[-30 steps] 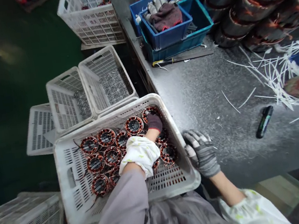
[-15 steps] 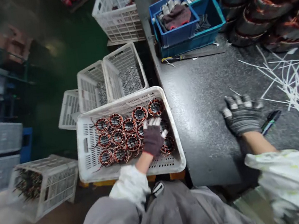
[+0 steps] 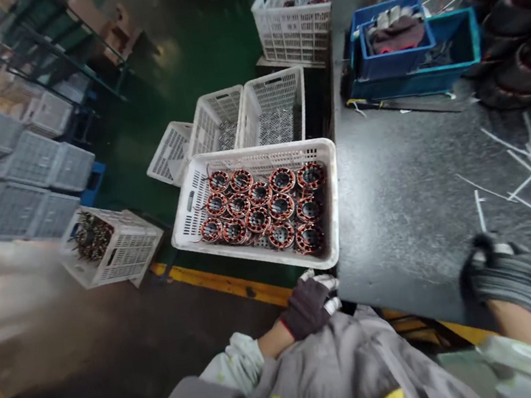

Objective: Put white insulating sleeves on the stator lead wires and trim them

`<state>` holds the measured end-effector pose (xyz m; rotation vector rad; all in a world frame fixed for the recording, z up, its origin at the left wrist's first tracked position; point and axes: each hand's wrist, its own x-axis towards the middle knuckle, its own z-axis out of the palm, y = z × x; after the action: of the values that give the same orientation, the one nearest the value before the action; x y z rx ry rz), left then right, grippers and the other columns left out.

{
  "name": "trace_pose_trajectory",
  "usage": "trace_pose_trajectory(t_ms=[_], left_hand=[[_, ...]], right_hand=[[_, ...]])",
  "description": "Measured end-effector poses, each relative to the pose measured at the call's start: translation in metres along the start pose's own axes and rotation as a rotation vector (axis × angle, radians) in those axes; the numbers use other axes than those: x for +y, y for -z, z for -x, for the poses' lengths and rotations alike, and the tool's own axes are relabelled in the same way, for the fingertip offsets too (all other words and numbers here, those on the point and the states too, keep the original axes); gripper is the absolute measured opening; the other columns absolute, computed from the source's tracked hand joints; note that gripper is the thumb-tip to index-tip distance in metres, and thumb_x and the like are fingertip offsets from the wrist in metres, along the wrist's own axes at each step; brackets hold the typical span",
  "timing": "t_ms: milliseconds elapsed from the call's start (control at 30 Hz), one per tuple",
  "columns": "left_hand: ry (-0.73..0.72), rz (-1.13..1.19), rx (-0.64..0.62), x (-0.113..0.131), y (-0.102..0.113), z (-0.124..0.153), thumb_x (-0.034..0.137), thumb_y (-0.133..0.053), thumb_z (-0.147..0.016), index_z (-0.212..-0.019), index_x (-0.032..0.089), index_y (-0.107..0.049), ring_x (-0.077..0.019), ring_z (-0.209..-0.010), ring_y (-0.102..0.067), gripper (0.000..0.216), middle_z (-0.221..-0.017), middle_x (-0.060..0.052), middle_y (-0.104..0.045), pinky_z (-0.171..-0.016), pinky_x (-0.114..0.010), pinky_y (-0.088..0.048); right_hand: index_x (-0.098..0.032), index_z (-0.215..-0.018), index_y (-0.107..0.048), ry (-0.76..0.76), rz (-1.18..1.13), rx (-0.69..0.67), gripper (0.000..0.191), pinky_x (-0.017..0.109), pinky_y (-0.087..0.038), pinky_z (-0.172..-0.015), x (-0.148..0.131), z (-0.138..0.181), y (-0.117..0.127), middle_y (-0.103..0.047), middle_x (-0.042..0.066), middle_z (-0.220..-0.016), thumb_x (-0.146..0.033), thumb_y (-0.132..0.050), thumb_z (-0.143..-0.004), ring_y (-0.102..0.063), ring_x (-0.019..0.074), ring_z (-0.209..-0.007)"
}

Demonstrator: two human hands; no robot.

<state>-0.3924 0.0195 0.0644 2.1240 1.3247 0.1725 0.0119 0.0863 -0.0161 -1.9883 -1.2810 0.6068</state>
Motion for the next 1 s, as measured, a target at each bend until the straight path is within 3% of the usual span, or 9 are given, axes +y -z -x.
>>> trace_pose_trajectory(t_ms=[100,200,267,367,467,567,700,867,1000], left_hand=[[-0.052,-0.023,0.151,0.008,-0.003,-0.001,0.038,-0.055,-0.095,-0.135,0.022,-0.055,-0.0235,-0.126,-0.061,0.043,-0.129,-0.009,-0.068,-0.119,-0.051,-0.04],[-0.141,-0.024,0.266,0.013,-0.017,-0.014,0.028,-0.053,-0.095,-0.14,0.02,-0.05,-0.0257,-0.128,-0.059,0.046,-0.131,-0.013,-0.066,-0.113,-0.052,-0.046],[-0.163,-0.086,0.358,0.013,-0.033,-0.043,0.025,-0.052,-0.096,-0.145,0.023,-0.045,-0.0257,-0.133,-0.056,0.05,-0.137,-0.012,-0.063,-0.112,-0.05,-0.048],[-0.214,-0.146,0.4,0.017,-0.057,-0.118,0.027,-0.054,-0.095,-0.147,0.022,-0.044,-0.0256,-0.134,-0.055,0.054,-0.141,-0.011,-0.061,-0.115,-0.049,-0.045],[-0.068,-0.19,0.399,0.031,-0.07,-0.209,0.034,-0.055,-0.093,-0.143,0.018,-0.051,-0.0275,-0.135,-0.054,0.053,-0.141,-0.013,-0.061,-0.118,-0.049,-0.04],[0.133,-0.235,0.478,0.052,-0.075,-0.299,0.034,-0.048,-0.095,-0.144,0.01,-0.048,-0.035,-0.142,-0.045,0.055,-0.145,-0.021,-0.055,-0.12,-0.062,-0.029],[0.159,-0.259,0.459,0.12,-0.112,-0.4,0.033,-0.046,-0.095,-0.149,0.01,-0.044,-0.0369,-0.149,-0.034,0.059,-0.151,-0.021,-0.048,-0.123,-0.064,-0.021],[-0.04,-0.22,0.272,0.23,-0.176,-0.471,0.036,-0.055,-0.091,-0.149,0.021,-0.048,-0.0254,-0.143,-0.046,0.06,-0.148,-0.009,-0.056,-0.123,-0.042,-0.034],[-0.057,-0.213,0.232,0.24,-0.156,-0.505,0.037,-0.049,-0.095,-0.15,0.025,-0.047,-0.0232,-0.142,-0.046,0.056,-0.149,-0.007,-0.055,-0.122,-0.039,-0.035]], right_hand=[[-0.021,-0.136,-0.065,0.181,0.445,-0.111,0.051,0.056,-0.049,-0.093,-0.016,0.028,-0.005,-0.063,0.023,-0.132,-0.042,-0.046,-0.094,-0.061,0.0408,-0.118],[-0.023,-0.13,-0.068,0.35,0.493,-0.343,0.041,0.041,-0.055,-0.087,-0.04,0.053,-0.026,-0.074,0.014,-0.117,-0.027,-0.046,-0.096,-0.071,0.0278,-0.096],[-0.029,-0.129,-0.069,0.419,0.48,-0.424,0.042,0.034,-0.055,-0.085,-0.045,0.048,-0.043,-0.076,0.009,-0.117,-0.019,-0.052,-0.092,-0.071,0.0226,-0.092],[-0.031,-0.131,-0.068,0.4,0.509,-0.32,0.044,0.032,-0.056,-0.088,-0.028,0.017,-0.043,-0.072,0.007,-0.128,-0.019,-0.056,-0.091,-0.072,0.0214,-0.097],[-0.022,-0.135,-0.065,0.381,0.486,-0.221,0.045,0.034,-0.057,-0.09,0.009,-0.011,-0.005,-0.073,0.012,-0.125,-0.017,-0.052,-0.092,-0.072,0.0225,-0.101],[-0.02,-0.132,-0.065,0.384,0.417,-0.101,0.044,0.035,-0.06,-0.087,0.058,-0.028,0.052,-0.075,0.012,-0.118,-0.016,-0.049,-0.091,-0.074,0.0221,-0.096],[-0.021,-0.132,-0.064,0.329,0.389,0.127,0.044,0.035,-0.062,-0.081,0.12,-0.043,0.122,-0.076,0.011,-0.114,-0.019,-0.05,-0.09,-0.075,0.0233,-0.091],[-0.02,-0.13,-0.064,0.382,0.36,0.193,0.043,0.037,-0.062,-0.084,0.158,-0.071,0.183,-0.076,0.011,-0.112,-0.018,-0.049,-0.09,-0.075,0.0242,-0.095],[-0.017,-0.122,-0.071,0.382,0.444,0.014,0.041,0.035,-0.061,-0.072,0.162,-0.113,0.206,-0.077,0.012,-0.095,-0.024,-0.048,-0.089,-0.074,0.024,-0.077]])
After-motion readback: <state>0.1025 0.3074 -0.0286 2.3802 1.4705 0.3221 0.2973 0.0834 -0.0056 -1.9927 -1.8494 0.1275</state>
